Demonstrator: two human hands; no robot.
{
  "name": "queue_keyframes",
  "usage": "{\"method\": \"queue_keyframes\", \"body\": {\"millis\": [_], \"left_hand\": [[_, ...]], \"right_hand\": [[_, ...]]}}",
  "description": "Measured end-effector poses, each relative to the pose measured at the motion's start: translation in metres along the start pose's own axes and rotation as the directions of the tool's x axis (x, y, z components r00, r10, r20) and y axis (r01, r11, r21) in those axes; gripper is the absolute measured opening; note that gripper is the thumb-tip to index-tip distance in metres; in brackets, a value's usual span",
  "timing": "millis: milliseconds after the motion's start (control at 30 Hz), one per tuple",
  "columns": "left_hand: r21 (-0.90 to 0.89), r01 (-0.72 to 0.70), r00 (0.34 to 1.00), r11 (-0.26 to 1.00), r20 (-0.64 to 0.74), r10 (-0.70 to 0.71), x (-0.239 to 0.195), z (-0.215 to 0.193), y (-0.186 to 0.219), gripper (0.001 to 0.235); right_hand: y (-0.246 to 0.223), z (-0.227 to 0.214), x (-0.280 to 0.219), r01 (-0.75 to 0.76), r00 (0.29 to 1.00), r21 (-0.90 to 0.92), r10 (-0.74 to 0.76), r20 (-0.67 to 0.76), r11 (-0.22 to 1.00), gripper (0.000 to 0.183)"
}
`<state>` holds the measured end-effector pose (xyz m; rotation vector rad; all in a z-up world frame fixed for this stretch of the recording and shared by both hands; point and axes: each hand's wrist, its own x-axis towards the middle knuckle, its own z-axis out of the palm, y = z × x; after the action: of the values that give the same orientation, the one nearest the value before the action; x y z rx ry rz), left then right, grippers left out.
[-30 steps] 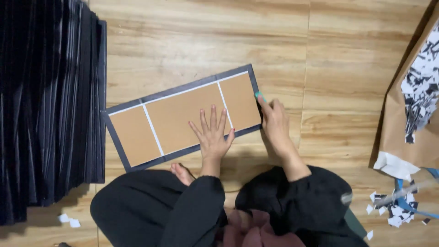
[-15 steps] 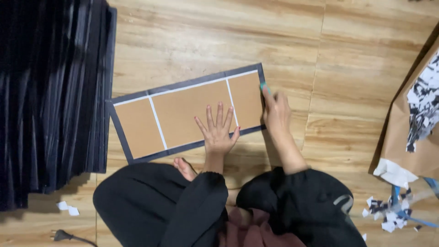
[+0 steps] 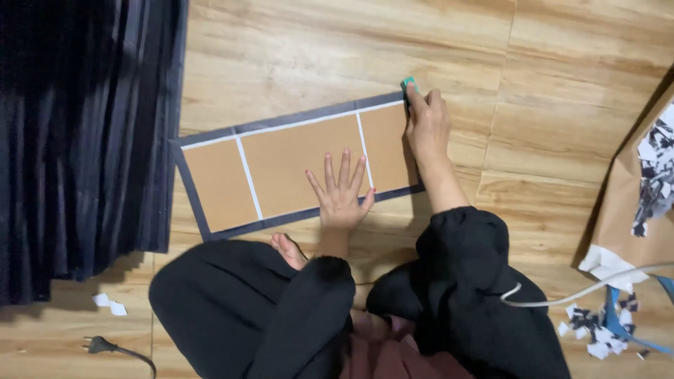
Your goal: Manually assembling folders by smoothing down the edges of cardboard components using a small hand tool to ensure proper adhesion.
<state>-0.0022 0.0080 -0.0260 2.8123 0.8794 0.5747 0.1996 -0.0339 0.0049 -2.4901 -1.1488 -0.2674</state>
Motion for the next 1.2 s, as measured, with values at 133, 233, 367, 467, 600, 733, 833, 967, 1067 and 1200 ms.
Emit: {"method": "queue_keyframes", "body": {"millis": [133,233,367,467,600,733,833,967,1067,1200], "left_hand": [[-0.034,0.020,0.999,0.999,-0.036,-0.021,0.006,-0.001,0.001,0.068],[-0.038,0.027,0.998,0.999,-0.049,-0.029,0.004,-0.003,0.000,0.066],[-0.037,0.017,0.998,0.999,-0.053,-0.019,0.005,-0.005,0.000,0.068],[-0.028,0.015,1.000,0.999,-0.001,-0.015,0.002,-0.001,0.001,0.068],[-0.031,0.010,0.999,0.999,0.047,-0.009,0.002,-0.004,0.000,0.063],[-0.043,0.008,0.999,0.999,0.040,-0.007,-0.001,0.000,0.000,0.062],[-0.018,0.021,0.996,1.000,0.092,-0.019,-0.001,0.002,-0.002,0.062],[-0.002,-0.009,0.991,1.000,0.135,0.009,-0.002,-0.006,-0.001,0.063],[0.000,-0.011,0.991,1.000,0.136,0.011,0.001,-0.011,0.001,0.062],[-0.063,0.004,0.957,0.998,0.291,0.014,-0.003,-0.021,-0.003,0.061]], "right_hand": [[-0.009,-0.025,-0.039,0.010,1.000,-0.033,-0.009,0.017,0.999,0.030],[-0.004,-0.037,-0.105,-0.063,0.993,-0.134,0.076,0.092,0.989,0.037],[-0.007,-0.046,-0.109,-0.099,0.986,-0.134,0.115,0.119,0.986,0.034],[0.005,-0.021,-0.061,-0.054,0.995,-0.115,0.063,0.073,0.992,0.028],[0.032,0.013,0.006,-0.006,0.994,-0.033,0.010,0.111,0.999,0.041],[0.030,-0.018,-0.023,-0.011,0.974,-0.017,0.014,0.225,1.000,0.043],[0.011,-0.058,-0.080,-0.056,0.961,-0.048,0.067,0.269,0.997,0.032],[0.008,-0.085,-0.151,-0.048,0.938,-0.137,0.092,0.333,0.989,0.032],[0.004,-0.095,-0.171,-0.013,0.937,-0.217,0.087,0.337,0.976,0.033],[0.002,-0.111,-0.190,-0.373,0.841,-0.056,0.363,0.401,0.926,0.039]]}}
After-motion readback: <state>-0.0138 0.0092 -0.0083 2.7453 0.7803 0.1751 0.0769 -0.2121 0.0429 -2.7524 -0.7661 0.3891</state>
